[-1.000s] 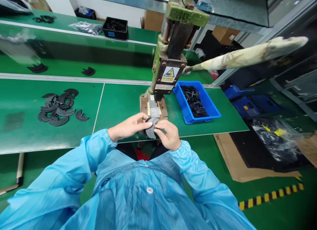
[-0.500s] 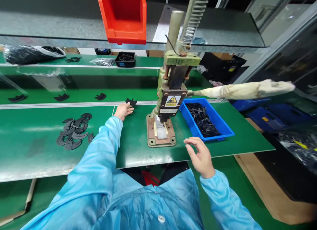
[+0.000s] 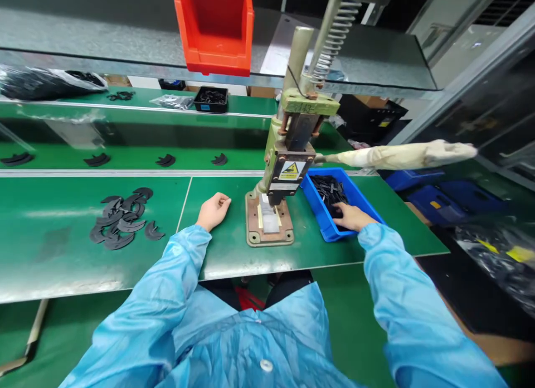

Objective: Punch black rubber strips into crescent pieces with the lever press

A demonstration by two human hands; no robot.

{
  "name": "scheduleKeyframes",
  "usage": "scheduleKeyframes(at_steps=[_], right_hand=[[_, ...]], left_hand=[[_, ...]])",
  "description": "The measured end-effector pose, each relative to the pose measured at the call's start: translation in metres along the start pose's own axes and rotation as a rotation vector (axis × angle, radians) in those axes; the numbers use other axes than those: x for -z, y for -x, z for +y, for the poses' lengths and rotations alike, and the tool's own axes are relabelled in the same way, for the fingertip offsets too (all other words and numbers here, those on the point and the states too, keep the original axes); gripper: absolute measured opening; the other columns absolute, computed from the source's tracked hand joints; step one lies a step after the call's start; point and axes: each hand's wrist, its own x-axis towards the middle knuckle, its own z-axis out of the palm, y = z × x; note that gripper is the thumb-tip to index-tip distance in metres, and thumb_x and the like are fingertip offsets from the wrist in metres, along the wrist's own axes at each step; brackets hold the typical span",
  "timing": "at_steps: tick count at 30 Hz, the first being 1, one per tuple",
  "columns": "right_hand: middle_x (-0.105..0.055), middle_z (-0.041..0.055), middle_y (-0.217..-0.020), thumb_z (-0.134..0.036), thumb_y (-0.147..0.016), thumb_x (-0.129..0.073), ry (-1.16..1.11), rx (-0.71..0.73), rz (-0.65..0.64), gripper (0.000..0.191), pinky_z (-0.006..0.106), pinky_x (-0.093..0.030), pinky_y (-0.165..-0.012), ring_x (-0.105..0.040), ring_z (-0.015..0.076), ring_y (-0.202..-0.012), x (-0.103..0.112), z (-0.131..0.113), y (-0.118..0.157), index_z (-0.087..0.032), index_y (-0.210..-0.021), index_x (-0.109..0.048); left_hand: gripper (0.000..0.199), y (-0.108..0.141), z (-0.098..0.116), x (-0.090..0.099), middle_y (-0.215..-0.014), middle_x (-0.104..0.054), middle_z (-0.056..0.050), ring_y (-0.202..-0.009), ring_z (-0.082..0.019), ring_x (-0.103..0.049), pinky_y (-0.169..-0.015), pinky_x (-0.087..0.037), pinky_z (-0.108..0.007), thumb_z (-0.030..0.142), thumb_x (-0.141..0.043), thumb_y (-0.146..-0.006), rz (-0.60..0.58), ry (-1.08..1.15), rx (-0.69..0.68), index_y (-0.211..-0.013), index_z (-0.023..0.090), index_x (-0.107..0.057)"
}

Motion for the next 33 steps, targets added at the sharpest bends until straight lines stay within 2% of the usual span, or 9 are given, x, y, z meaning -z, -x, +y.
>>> scheduleKeyframes(at_steps=[3,6,10,13,18,22,26,33], right_hand=[[-0.085,0.0109,-0.118,-0.035,-0.083,-0.083,-0.001,-0.010,-0.041,0.040,0.035,-0.061,-0.102,-0.080,0.0246,-0.106,-0.010,-0.011,-0.003,-0.023,-0.121,-0.080],[-0.085,0.0082,-0.120,-0.036,-0.089,-0.077,-0.016,-0.044,0.011,0.025,0.034,-0.059,-0.102,-0.078,0.0241,-0.109,-0.015,-0.013,0.001,-0.027,-0.113,-0.081],[-0.083,0.0075,-0.128,-0.035,-0.097,-0.070,-0.071,-0.067,0.151,0.031,0.036,-0.058,-0.105,-0.077,0.0237,-0.116,-0.013,-0.007,0.016,-0.030,-0.127,-0.077],[-0.083,0.0069,-0.125,-0.033,-0.097,-0.071,-0.132,-0.060,0.243,0.040,0.035,-0.059,-0.103,-0.078,0.0218,-0.113,-0.012,-0.002,0.028,-0.029,-0.137,-0.072],[-0.085,0.0070,-0.114,-0.037,-0.094,-0.076,-0.214,-0.045,0.357,0.025,0.036,-0.059,-0.099,-0.078,0.0220,-0.104,-0.013,0.000,0.040,-0.025,-0.116,-0.080],[-0.085,0.0049,-0.106,-0.038,-0.097,-0.073,-0.281,-0.040,0.414,0.018,0.033,-0.057,-0.092,-0.077,0.0198,-0.096,-0.014,-0.002,0.045,-0.025,-0.107,-0.079],[-0.079,0.0028,-0.080,-0.047,-0.097,-0.073,-0.346,-0.062,0.441,0.025,0.031,-0.052,-0.077,-0.069,0.0172,-0.073,-0.017,-0.004,0.046,-0.022,-0.095,-0.074],[-0.065,-0.0030,-0.063,-0.047,-0.092,-0.076,-0.483,-0.066,0.489,0.025,0.031,-0.045,-0.073,-0.058,0.0154,-0.064,-0.017,-0.009,0.050,-0.022,-0.096,-0.071]], left_hand=[[0.027,0.015,-0.002,0.001,-0.090,-0.077,-0.004,-0.084,-0.022,-0.070,-0.079,-0.051,-0.032,0.050,-0.067,-0.098,-0.018,-0.043,-0.014,-0.101,0.024,-0.072],[0.035,0.019,-0.010,-0.002,-0.094,-0.079,-0.004,-0.085,-0.023,-0.072,-0.080,-0.053,-0.033,0.057,-0.064,-0.097,-0.026,-0.074,-0.022,-0.103,0.024,-0.072],[0.038,0.016,-0.017,-0.005,-0.098,-0.080,-0.005,-0.087,-0.023,-0.074,-0.081,-0.054,-0.033,0.059,-0.063,-0.096,-0.032,-0.095,-0.016,-0.105,0.024,-0.072],[0.037,0.015,-0.018,-0.005,-0.100,-0.081,-0.005,-0.088,-0.023,-0.075,-0.080,-0.055,-0.033,0.058,-0.063,-0.095,-0.029,-0.120,-0.005,-0.105,0.024,-0.073],[0.036,0.016,-0.016,-0.005,-0.100,-0.082,-0.005,-0.088,-0.023,-0.075,-0.081,-0.056,-0.033,0.057,-0.064,-0.096,-0.022,-0.155,-0.014,-0.105,0.024,-0.073],[0.035,0.019,-0.015,-0.004,-0.100,-0.081,-0.005,-0.088,-0.023,-0.074,-0.081,-0.056,-0.033,0.056,-0.064,-0.096,-0.016,-0.161,-0.021,-0.104,0.024,-0.073],[0.035,0.020,-0.015,-0.004,-0.100,-0.081,-0.005,-0.088,-0.023,-0.074,-0.082,-0.056,-0.033,0.057,-0.064,-0.096,-0.013,-0.163,-0.034,-0.104,0.024,-0.073],[0.035,0.021,-0.015,-0.004,-0.099,-0.081,-0.004,-0.089,-0.023,-0.075,-0.083,-0.056,-0.035,0.057,-0.064,-0.096,-0.017,-0.174,-0.019,-0.105,0.024,-0.073]])
